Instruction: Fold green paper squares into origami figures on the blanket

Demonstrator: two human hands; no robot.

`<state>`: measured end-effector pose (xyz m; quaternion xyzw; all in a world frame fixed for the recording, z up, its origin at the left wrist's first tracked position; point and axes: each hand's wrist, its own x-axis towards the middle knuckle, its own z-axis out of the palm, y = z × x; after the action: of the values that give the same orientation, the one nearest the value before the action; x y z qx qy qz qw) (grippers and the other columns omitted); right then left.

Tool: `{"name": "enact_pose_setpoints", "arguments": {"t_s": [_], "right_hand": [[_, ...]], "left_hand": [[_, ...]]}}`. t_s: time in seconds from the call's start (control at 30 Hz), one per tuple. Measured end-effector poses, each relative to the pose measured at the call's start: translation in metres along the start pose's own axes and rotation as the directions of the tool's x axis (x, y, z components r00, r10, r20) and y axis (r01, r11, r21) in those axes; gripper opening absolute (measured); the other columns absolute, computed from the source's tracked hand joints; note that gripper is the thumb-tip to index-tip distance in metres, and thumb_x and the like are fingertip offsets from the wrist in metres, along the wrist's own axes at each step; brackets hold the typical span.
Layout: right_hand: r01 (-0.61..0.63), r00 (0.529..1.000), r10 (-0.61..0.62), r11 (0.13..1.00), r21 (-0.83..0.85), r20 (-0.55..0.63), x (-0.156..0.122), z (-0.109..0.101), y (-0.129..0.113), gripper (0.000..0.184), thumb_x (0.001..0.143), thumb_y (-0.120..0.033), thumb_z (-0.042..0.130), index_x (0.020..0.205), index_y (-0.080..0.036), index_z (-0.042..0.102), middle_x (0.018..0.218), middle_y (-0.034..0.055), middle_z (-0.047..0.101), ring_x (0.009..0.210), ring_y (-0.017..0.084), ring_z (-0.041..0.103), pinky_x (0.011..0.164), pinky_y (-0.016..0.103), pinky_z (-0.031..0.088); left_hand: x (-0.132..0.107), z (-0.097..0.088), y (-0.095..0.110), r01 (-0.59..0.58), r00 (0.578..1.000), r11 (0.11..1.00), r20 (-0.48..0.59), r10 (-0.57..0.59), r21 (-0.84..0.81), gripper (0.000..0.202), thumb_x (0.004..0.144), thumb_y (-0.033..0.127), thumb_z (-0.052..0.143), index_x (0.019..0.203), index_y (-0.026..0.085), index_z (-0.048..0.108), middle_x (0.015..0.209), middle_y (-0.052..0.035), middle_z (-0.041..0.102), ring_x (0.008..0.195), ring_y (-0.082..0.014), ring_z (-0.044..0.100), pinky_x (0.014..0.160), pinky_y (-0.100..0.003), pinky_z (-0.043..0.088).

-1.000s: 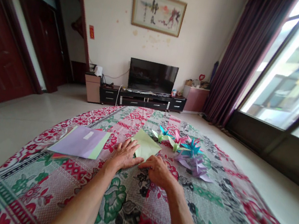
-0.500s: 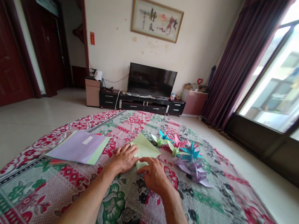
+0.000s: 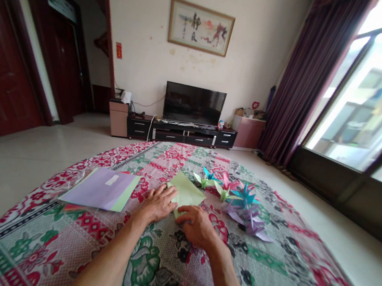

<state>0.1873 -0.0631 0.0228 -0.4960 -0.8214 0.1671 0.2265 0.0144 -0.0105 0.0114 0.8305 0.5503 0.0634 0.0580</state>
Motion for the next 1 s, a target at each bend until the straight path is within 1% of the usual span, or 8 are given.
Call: {"name": "enact_pose_setpoints", "arguments": {"t_s": [0.23,0.37,0.47,0.63,0.8,0.87,1.0], "right_hand": [[0.070,0.995,-0.071,0.997,-0.015,-0.068,-0.001,0.006,0.001,0.037,0.060,-0.008,0.044,0.073,-0.028,0.073,0.116,-0.0056,0.063,0.106,0.019,0.052,0.091,0.031,0.037],[0.092,0.994,-0.094,0.995,-0.042,-0.060,-0.001,0.008,0.001,0.035,0.061,-0.007,0.044,0.069,-0.027,0.071,0.104,-0.0040,0.068,0.096,0.017,0.055,0.087,0.029,0.039],[0.119,0.991,-0.121,0.992,-0.043,-0.062,0.000,0.009,0.002,0.035,0.061,-0.006,0.043,0.068,-0.026,0.071,0.096,-0.0035,0.070,0.092,0.015,0.057,0.086,0.027,0.040],[0.170,0.982,-0.169,0.985,0.012,-0.087,0.004,0.009,0.001,0.033,0.062,-0.007,0.043,0.069,-0.024,0.071,0.087,-0.0018,0.071,0.086,0.014,0.060,0.084,0.023,0.041],[0.127,0.986,-0.125,0.992,0.013,-0.115,0.011,0.010,-0.004,0.030,0.068,-0.008,0.044,0.073,-0.022,0.070,0.073,0.0008,0.067,0.069,0.012,0.059,0.070,0.022,0.041],[0.135,0.980,-0.134,0.991,-0.005,-0.150,0.012,0.014,-0.005,0.028,0.070,-0.009,0.046,0.075,-0.022,0.070,0.072,0.0012,0.064,0.071,0.013,0.058,0.071,0.023,0.040],[0.150,0.960,-0.154,0.988,-0.036,-0.235,0.007,0.023,-0.005,0.026,0.072,-0.012,0.050,0.083,-0.023,0.071,0.081,0.0029,0.060,0.080,0.015,0.055,0.078,0.027,0.039]], "left_hand": [[0.001,0.000,-0.002,0.001,1.000,1.000,-0.009,-0.001,-0.005,0.053,0.088,0.048,0.025,0.137,0.032,0.033,0.149,0.0043,0.027,0.136,-0.0258,0.020,0.106,-0.052,0.023],[0.000,0.001,-0.002,-0.008,0.999,1.000,-0.033,0.007,-0.020,0.053,0.086,0.050,0.031,0.136,0.033,0.035,0.147,0.0044,0.030,0.135,-0.0254,0.022,0.106,-0.050,0.024],[0.000,0.002,-0.003,-0.002,0.999,0.999,-0.046,0.001,-0.040,0.052,0.085,0.050,0.034,0.135,0.034,0.037,0.146,0.0041,0.032,0.134,-0.0254,0.023,0.106,-0.050,0.024],[0.003,0.002,-0.006,-0.023,0.998,0.997,-0.054,0.020,-0.068,0.050,0.085,0.049,0.038,0.133,0.033,0.040,0.145,0.0022,0.035,0.132,-0.0269,0.026,0.104,-0.051,0.027],[0.005,0.003,-0.009,-0.035,0.996,0.994,-0.089,0.026,-0.099,0.046,0.085,0.046,0.042,0.129,0.033,0.045,0.143,0.0019,0.038,0.131,-0.0276,0.029,0.103,-0.051,0.029],[0.006,0.003,-0.009,-0.042,0.995,0.993,-0.098,0.031,-0.114,0.045,0.085,0.045,0.042,0.128,0.033,0.046,0.142,0.0019,0.040,0.130,-0.0269,0.030,0.103,-0.050,0.029],[0.006,0.003,-0.011,-0.040,0.994,0.990,-0.108,0.025,-0.136,0.046,0.083,0.048,0.044,0.127,0.034,0.048,0.140,0.0017,0.042,0.129,-0.0267,0.031,0.104,-0.050,0.028]]}}
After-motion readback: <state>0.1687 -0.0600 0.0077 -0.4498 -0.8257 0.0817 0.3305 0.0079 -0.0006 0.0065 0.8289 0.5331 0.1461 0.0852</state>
